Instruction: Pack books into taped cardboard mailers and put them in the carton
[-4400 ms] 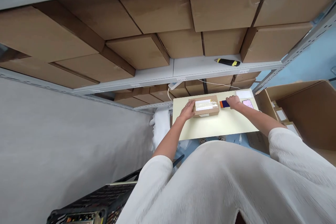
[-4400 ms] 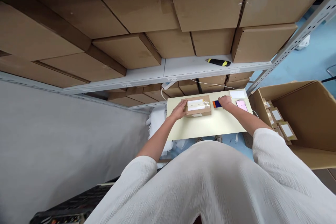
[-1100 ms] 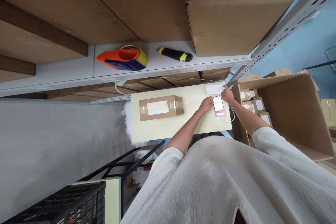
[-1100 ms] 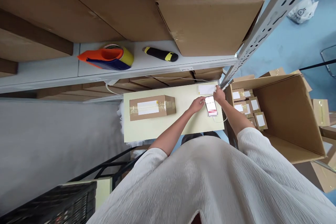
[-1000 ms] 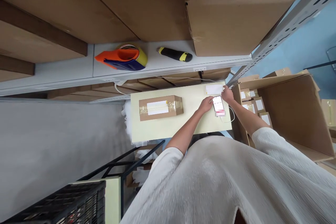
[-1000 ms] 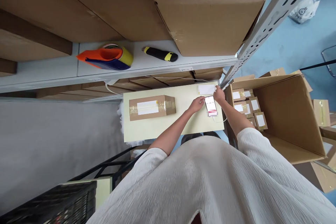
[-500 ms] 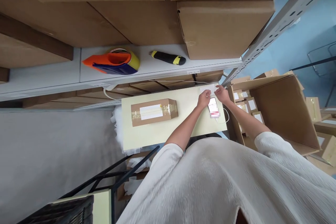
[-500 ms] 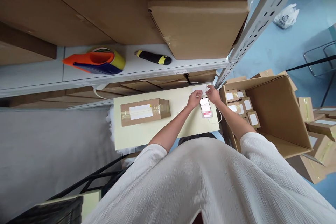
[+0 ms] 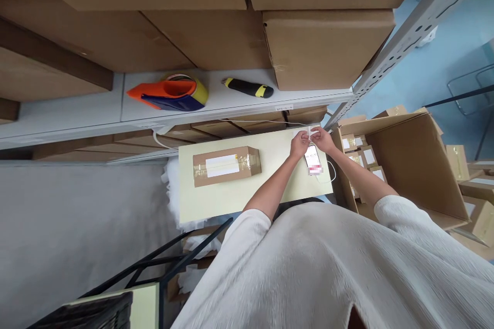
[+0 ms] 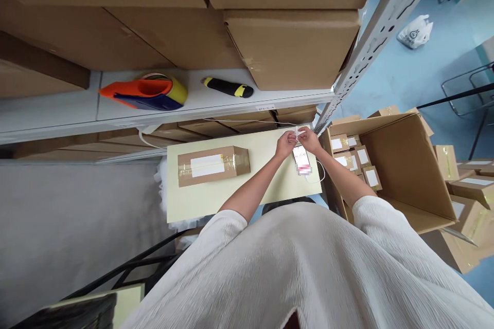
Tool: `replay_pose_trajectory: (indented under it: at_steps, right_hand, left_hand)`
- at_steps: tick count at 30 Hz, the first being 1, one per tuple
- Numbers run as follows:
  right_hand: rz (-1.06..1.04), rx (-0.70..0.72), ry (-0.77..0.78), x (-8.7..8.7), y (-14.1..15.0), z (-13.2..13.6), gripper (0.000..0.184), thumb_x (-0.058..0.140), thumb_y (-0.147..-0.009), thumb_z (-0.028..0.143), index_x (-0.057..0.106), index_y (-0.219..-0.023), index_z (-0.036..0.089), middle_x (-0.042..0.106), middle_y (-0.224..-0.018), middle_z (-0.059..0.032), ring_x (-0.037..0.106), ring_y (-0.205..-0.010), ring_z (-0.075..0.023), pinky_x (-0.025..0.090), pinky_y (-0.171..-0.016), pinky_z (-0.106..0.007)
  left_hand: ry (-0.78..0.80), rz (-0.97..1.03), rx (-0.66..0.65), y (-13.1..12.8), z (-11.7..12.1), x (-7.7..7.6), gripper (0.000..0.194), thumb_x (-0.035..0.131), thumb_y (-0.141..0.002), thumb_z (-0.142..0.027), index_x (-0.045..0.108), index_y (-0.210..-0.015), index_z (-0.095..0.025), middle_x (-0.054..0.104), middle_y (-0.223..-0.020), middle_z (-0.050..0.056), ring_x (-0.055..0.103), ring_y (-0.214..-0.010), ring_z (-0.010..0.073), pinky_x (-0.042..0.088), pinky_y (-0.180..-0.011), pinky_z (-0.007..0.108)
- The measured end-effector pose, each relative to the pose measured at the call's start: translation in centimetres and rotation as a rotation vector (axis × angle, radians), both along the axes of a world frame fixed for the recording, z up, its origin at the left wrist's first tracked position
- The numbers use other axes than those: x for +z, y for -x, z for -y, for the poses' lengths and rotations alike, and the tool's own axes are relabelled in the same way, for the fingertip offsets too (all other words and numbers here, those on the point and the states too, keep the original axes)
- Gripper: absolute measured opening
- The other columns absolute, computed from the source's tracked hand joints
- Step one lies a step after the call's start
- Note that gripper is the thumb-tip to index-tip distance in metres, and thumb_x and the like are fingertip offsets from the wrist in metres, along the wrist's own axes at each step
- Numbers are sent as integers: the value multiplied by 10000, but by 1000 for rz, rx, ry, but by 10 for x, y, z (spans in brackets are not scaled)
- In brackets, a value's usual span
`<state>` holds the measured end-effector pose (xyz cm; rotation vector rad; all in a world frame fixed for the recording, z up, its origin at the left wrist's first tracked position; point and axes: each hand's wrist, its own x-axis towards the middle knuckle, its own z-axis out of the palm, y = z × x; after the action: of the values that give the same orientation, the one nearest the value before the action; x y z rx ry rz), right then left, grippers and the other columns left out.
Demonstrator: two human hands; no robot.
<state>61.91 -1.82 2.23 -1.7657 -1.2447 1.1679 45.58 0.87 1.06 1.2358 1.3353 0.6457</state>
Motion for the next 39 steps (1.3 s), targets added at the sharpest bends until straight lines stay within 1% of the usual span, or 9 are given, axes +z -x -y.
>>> replay_pose_trajectory:
  at_steps: [4, 8, 11, 19, 23, 27, 32, 36, 39]
  right_hand:
    - [-46, 9, 8, 5, 4, 0, 289, 725, -758, 285, 624, -1028, 276, 807, -835, 11, 803, -852, -255, 631, -839, -400]
    - [-23, 7, 20, 12, 9, 0, 215, 733, -749, 276, 615, -929, 277, 791, -794, 9, 792, -837, -264, 625, -835, -408]
    - [-10, 2, 37, 16, 12, 0, 199, 751, -757, 279, 612, -899, 274, 782, -787, 2, 771, -808, -255, 621, -803, -395]
    - [12, 17, 48, 19, 18, 2, 210, 779, -795, 338, 607, -896, 273, 792, -821, -2, 758, -819, -232, 616, -784, -359]
    - [18, 6, 40, 19, 20, 4, 183, 748, -799, 308, 591, -886, 273, 774, -826, -1, 754, -824, -228, 609, -794, -363]
    - [1, -6, 53, 19, 22, 5, 178, 720, -769, 268, 583, -883, 269, 768, -834, -2, 747, -810, -225, 599, -785, -365]
    - [-23, -14, 62, 16, 24, 4, 171, 701, -765, 297, 578, -881, 268, 754, -825, -7, 721, -794, -224, 579, -760, -357]
    - [64, -8, 33, 10, 22, 6, 123, 663, -825, 315, 589, -916, 276, 744, -844, -8, 699, -814, -225, 572, -781, -355]
    - [210, 63, -30, 7, 17, 8, 90, 583, -891, 258, 630, -967, 271, 747, -928, -30, 684, -866, -236, 568, -842, -368]
  left_hand:
    - [-3, -55, -30, 3, -2, 2, 419, 817, -851, -90, 733, -1233, -238, 776, -991, 15, 743, -871, 167, 618, -899, 328]
    - [-32, -126, -85, 9, -3, 5, 459, 802, -845, -72, 734, -1262, -252, 780, -994, 9, 738, -853, 167, 612, -891, 320]
    - [-55, -170, -101, 11, -4, 4, 499, 786, -826, -46, 736, -1269, -268, 788, -999, 3, 736, -861, 170, 608, -907, 320]
    - [-40, -79, -62, 13, -4, 3, 497, 774, -794, -31, 749, -1237, -254, 742, -883, -16, 711, -802, 171, 604, -893, 326]
    - [-14, -73, -44, 15, -2, 7, 520, 782, -774, -20, 756, -1244, -241, 747, -889, -4, 714, -817, 176, 602, -922, 341]
    - [-22, -70, -49, 16, 1, 8, 483, 808, -789, -55, 745, -1233, -234, 736, -894, -7, 708, -805, 169, 607, -919, 337]
    - [-30, -76, -40, 14, 2, 7, 466, 787, -790, -42, 738, -1209, -239, 712, -885, -19, 689, -793, 159, 601, -898, 324]
    - [-5, -84, -21, 14, 1, 8, 507, 734, -764, 10, 738, -1200, -249, 722, -903, -15, 695, -825, 170, 590, -919, 335]
    - [-13, -109, -1, 17, -1, 10, 496, 693, -769, 33, 722, -1176, -249, 720, -909, -10, 699, -848, 180, 579, -938, 348]
